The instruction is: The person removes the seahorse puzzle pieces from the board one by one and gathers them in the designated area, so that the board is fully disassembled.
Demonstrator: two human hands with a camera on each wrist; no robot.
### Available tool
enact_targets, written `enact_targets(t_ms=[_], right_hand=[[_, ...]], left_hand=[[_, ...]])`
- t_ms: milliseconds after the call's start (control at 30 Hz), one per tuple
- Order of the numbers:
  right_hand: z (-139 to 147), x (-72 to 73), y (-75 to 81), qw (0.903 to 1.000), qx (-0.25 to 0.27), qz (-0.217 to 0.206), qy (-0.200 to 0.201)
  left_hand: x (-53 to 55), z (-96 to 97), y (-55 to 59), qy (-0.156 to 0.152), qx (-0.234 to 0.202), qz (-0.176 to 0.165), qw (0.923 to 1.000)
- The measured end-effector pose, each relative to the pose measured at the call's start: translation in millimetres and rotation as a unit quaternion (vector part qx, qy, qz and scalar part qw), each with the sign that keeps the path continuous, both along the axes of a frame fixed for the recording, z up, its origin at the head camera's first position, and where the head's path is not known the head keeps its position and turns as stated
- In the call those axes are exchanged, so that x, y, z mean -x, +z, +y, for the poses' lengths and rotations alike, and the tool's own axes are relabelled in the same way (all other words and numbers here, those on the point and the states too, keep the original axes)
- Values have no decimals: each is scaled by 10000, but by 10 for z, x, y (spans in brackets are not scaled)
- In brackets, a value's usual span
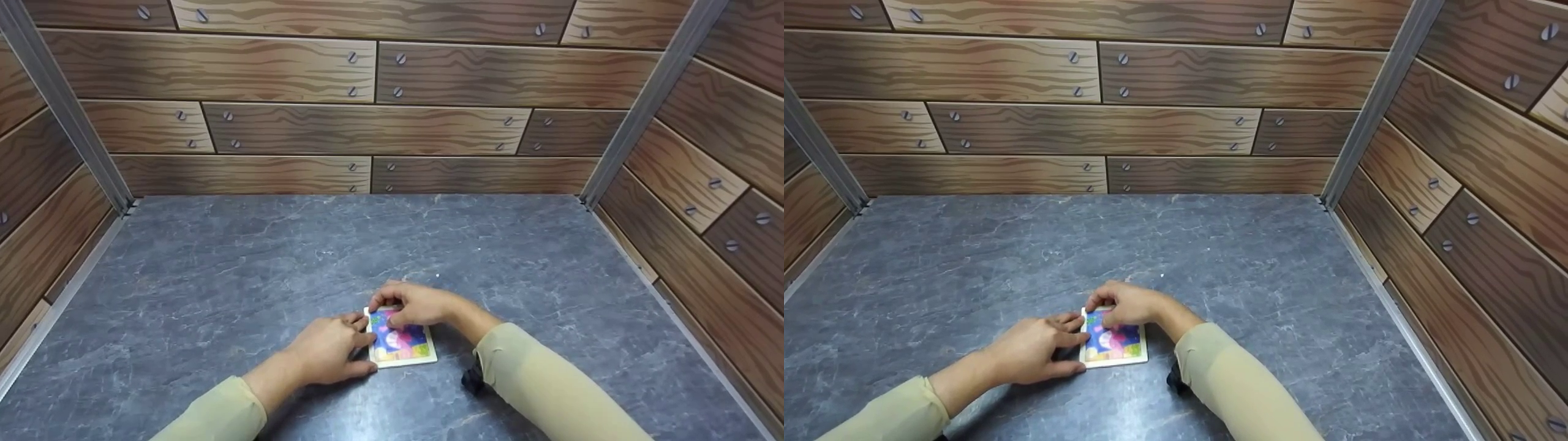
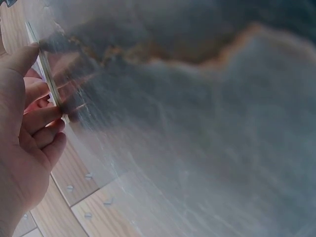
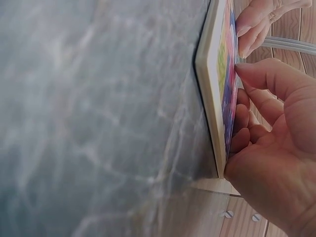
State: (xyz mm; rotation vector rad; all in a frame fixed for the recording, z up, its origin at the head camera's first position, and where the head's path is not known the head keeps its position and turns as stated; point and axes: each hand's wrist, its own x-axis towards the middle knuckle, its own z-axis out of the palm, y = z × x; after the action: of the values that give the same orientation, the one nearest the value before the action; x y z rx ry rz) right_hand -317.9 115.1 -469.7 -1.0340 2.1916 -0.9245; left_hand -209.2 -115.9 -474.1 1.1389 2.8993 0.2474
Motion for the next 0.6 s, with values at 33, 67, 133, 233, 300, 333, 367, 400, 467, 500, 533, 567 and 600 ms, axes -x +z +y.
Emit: enact_targets(t_ms=[33,67,133,233,300,333,367,400,467,500,533,567,600], right_hand=[[0,-1,2,10000,-6,-12,-12],[0,-4,3,10000,0,-20,-13],[1,-6,4,10000,9,-52,-22],[3,-9,0,9999,62,-100,-15],[5,-13,-1,9999,87,-107,-1],[5,-14,-2,9999,102,-108,-1],[5,-14,-2,9999,110,-103,-6],[6,-14,-1,9999,124,-101,-8],[9,-15,1,9998,146,-105,-17],[10,-14,0,9998,158,-127,-31],[11,-13,0,9997,175,-138,-41],[10,-13,0,9996,205,-175,-52],[10,-13,-4,9995,235,-204,-55]], left_hand=[[-2,1,0,-2,6,7,10000],[-3,1,1,-2,11,18,10000],[-6,3,-1,7,20,24,10000],[-8,5,-5,9,40,11,10000],[-9,6,-7,17,41,-12,10000],[-10,7,-7,18,39,-20,10000],[-10,7,-7,18,36,-24,10000],[-10,8,-8,14,31,-2,10000],[-14,10,-2,14,26,27,10000],[-14,11,-1,11,28,50,10000],[-15,12,-1,4,33,88,10000],[-15,13,-2,-11,14,122,9999],[-18,14,-1,-24,-7,158,9999]])
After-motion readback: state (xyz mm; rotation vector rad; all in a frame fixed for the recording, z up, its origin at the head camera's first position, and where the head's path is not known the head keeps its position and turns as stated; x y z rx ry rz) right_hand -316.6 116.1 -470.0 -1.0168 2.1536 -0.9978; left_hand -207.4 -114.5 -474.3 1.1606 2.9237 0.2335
